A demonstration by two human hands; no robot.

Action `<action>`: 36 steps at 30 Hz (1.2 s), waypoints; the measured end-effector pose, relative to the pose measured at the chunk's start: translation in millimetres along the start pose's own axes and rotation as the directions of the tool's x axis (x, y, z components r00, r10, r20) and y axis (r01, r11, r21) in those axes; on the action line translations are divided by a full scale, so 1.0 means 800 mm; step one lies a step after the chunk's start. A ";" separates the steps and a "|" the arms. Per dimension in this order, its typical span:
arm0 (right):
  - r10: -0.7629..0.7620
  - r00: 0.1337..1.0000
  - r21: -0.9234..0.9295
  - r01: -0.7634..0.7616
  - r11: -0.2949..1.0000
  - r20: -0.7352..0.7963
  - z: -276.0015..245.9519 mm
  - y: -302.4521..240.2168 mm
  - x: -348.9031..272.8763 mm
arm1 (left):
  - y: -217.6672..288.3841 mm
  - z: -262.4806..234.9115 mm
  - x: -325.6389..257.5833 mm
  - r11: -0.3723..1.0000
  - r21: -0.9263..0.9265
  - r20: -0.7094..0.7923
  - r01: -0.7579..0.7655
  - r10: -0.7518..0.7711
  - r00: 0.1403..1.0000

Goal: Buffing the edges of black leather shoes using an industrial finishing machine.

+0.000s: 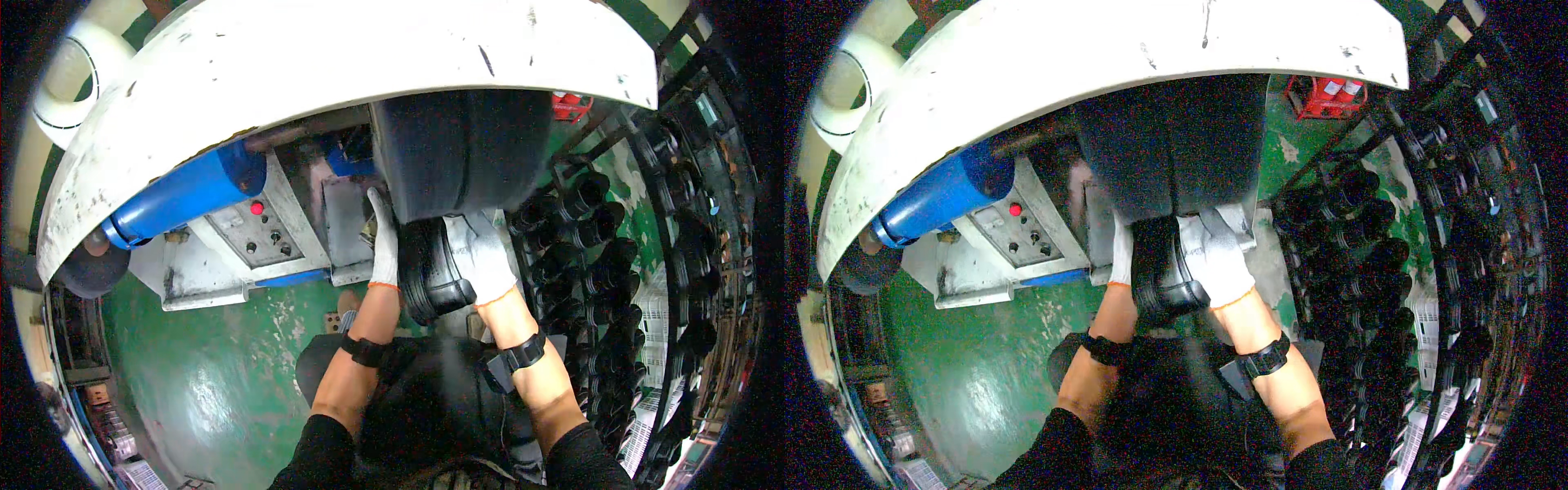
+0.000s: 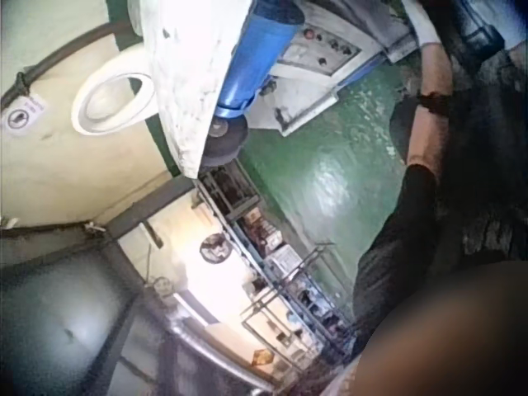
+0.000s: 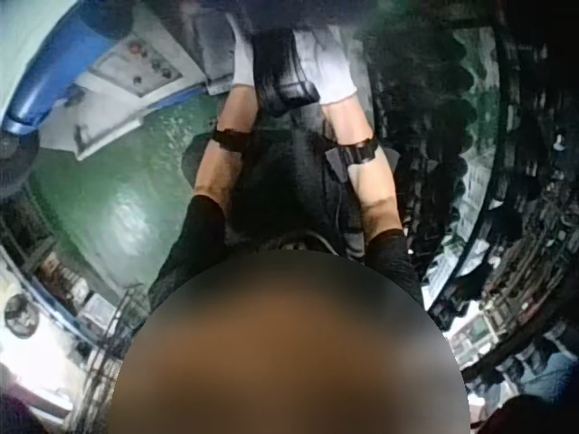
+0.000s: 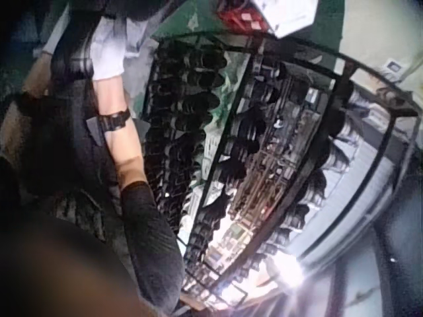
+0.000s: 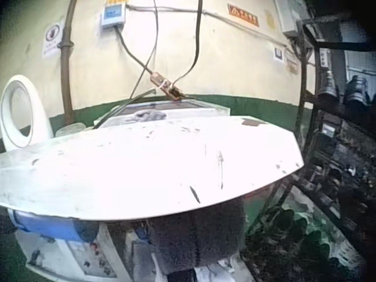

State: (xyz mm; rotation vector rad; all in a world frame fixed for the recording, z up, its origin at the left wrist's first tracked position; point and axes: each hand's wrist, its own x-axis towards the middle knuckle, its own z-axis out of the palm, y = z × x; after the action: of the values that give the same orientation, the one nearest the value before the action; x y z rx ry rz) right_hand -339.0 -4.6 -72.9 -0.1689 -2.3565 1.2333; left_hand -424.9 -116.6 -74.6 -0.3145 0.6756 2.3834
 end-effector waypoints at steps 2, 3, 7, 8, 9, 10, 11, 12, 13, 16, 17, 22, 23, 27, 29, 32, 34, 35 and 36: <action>-0.022 1.000 -0.055 0.022 0.998 0.000 0.005 0.016 0.005 | 0.003 0.000 0.007 1.000 0.019 -0.024 -0.006 0.006 1.000; -0.030 1.000 -0.097 0.029 0.995 -0.003 0.001 0.022 0.008 | 0.002 0.005 0.011 1.000 0.022 -0.029 0.003 -0.002 1.000; -0.073 0.997 -0.244 0.069 0.967 -0.007 -0.009 0.040 0.021 | 0.006 0.014 0.015 0.999 0.044 -0.049 0.019 -0.017 0.999; -0.087 0.996 -0.281 0.081 0.956 -0.007 -0.012 0.043 0.024 | 0.006 0.017 0.016 0.999 0.050 -0.052 0.021 -0.019 0.998; -0.102 0.995 -0.295 0.097 0.951 -0.002 -0.003 0.046 0.026 | 0.014 0.014 0.014 0.998 0.066 -0.069 0.009 -0.005 0.998; -0.116 0.993 -0.311 0.112 0.944 0.003 0.004 0.048 0.027 | 0.020 0.012 0.012 0.997 0.082 -0.085 0.000 0.007 0.996; -0.131 0.991 -0.328 0.126 0.936 0.007 0.011 0.049 0.028 | 0.026 0.011 0.011 0.995 0.098 -0.099 -0.008 0.018 0.995; -0.143 0.990 -0.365 0.136 0.921 0.009 0.008 0.050 0.028 | 0.027 0.016 0.010 0.995 0.102 -0.101 -0.004 0.014 0.995; -0.155 0.988 -0.401 0.147 0.904 0.012 0.005 0.050 0.027 | 0.029 0.022 0.010 0.994 0.108 -0.102 0.001 0.010 0.995; -0.188 0.982 -0.452 0.178 0.874 0.022 -0.002 0.020 0.030 | 0.042 0.035 0.002 0.991 0.135 -0.116 -0.014 0.030 0.993; -0.013 0.981 -0.634 0.134 0.762 0.192 -0.018 -0.025 0.037 | 0.044 0.038 0.001 0.989 0.144 -0.123 -0.020 0.038 0.992; -0.136 0.980 -0.709 0.199 0.677 0.145 -0.007 -0.004 0.039 | 0.032 0.036 -0.014 0.957 0.251 -0.076 -0.147 0.170 0.982; 0.194 0.976 -0.117 -0.182 0.976 0.103 0.001 -0.013 0.045 | 0.034 0.025 -0.020 0.929 0.339 -0.150 -0.147 0.208 0.966; -0.385 0.922 -0.808 0.262 0.527 0.048 -0.021 -0.014 0.058 | 0.021 0.008 0.015 0.974 0.225 -0.200 0.024 0.022 0.980; -0.164 0.985 -0.546 0.111 0.830 -0.048 -0.023 0.024 0.048 | 0.022 0.020 0.011 0.944 0.328 -0.277 0.040 0.056 0.959; 0.477 0.855 0.515 -0.507 0.691 0.203 0.000 0.107 0.023 | 0.029 0.032 -0.004 0.906 0.420 -0.346 0.046 0.113 0.931; 0.538 0.738 0.707 -0.627 0.327 0.407 0.001 0.103 0.028 | 0.033 0.030 -0.006 0.918 0.395 -0.322 0.033 0.105 0.941; 0.482 0.827 0.580 -0.553 0.599 0.291 0.001 0.101 0.029 | 0.036 0.019 0.001 0.914 0.405 -0.242 0.017 0.088 0.966; 0.387 0.901 0.394 -0.434 0.810 0.196 0.002 0.093 0.033 | 0.037 0.016 0.004 0.910 0.415 -0.162 0.004 0.069 0.984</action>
State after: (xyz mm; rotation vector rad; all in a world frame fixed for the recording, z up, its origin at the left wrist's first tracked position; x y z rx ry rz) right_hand -370.6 46.1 -124.0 -0.4995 -2.1256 1.9866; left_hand -447.1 -127.6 -53.6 -0.3282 1.2520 2.1855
